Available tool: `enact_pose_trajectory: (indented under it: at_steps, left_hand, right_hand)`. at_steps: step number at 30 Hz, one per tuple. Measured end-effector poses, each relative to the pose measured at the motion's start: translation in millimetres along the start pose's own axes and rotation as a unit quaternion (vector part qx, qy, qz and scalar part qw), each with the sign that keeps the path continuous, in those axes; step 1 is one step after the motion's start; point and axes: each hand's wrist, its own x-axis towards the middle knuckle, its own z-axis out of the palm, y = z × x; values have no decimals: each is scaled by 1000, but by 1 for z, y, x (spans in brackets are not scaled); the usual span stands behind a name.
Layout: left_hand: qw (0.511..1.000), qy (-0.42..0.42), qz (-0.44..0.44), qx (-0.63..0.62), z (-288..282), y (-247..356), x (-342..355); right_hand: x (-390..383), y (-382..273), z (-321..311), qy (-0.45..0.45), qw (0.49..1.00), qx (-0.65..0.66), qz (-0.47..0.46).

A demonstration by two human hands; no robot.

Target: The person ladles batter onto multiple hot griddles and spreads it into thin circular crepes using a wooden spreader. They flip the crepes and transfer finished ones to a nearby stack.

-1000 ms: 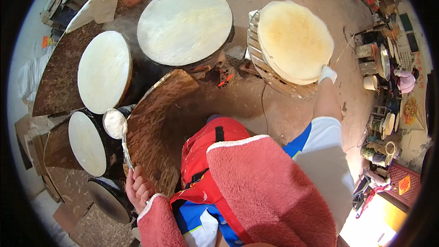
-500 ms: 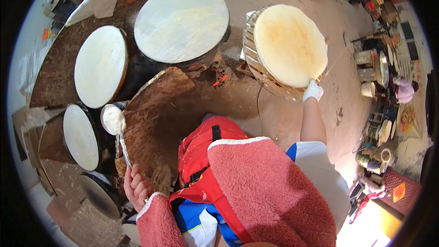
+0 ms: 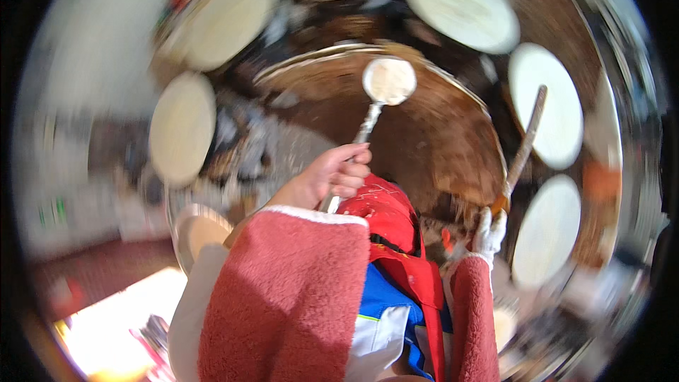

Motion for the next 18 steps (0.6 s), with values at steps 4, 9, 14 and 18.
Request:
enact_pose_trajectory:
  at_steps: [4,9,14,18]
  left_hand:
    - [975,19,211,-70,-84,-48,-100]
    - [840,322,416,-131,-188,-171,-201]
    - [763,357,376,-386,-323,-265,-274]
    - [754,486,299,-324,-433,-305,-288]
  right_hand:
    - [-21,-154,134,-336,935,30,-108]
    - [-164,-280,250,-615,714,-145,-301]
    - [-290,-312,373,-677,465,-322,-470]
    - [-374,-298,425,-668,393,-352,-526]
